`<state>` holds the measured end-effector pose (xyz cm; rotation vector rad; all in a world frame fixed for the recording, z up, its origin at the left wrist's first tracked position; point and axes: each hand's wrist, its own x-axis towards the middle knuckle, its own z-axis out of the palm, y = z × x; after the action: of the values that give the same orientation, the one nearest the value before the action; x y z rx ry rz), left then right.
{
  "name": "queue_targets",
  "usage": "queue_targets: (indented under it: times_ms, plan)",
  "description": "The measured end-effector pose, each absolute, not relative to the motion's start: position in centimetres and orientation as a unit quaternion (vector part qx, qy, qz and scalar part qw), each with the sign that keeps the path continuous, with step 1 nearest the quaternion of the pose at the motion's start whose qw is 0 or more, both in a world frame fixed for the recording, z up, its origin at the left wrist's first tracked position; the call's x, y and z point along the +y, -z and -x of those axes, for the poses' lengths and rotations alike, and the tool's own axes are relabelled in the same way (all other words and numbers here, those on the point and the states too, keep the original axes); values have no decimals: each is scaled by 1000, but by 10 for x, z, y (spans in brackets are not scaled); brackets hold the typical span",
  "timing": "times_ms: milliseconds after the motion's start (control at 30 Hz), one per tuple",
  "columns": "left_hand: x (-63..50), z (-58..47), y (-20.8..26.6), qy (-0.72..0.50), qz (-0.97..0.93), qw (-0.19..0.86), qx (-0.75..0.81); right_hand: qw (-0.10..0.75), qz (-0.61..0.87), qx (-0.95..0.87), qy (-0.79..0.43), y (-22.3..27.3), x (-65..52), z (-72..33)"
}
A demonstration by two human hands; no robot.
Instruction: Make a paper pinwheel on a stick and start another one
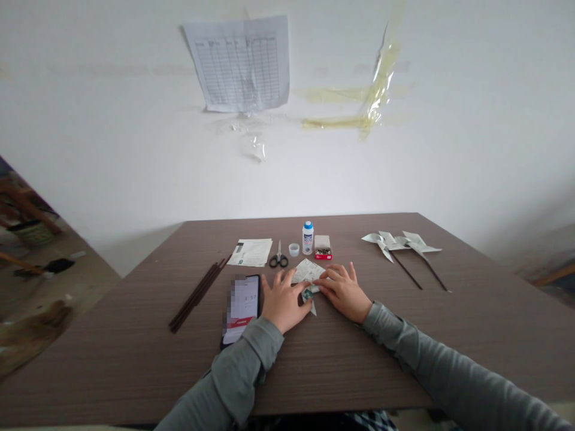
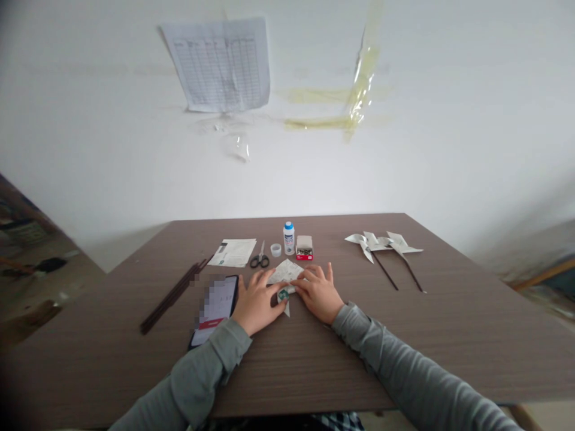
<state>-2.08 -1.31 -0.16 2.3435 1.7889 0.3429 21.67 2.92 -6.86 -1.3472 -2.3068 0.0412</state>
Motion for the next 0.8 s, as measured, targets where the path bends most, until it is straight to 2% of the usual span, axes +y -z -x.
queue_targets:
  times_ms: [167,433,800]
  plan:
    - [-12,22,5,-124,-787,87,599,240,488,-839,2,72,30,-217]
    - [-18,21,1,-143,-792,71,589,194,511,-837,19,60,22,-213]
    - [-17,24,1,-122,-790,87,594,201,505,-839,22,60,22,-214]
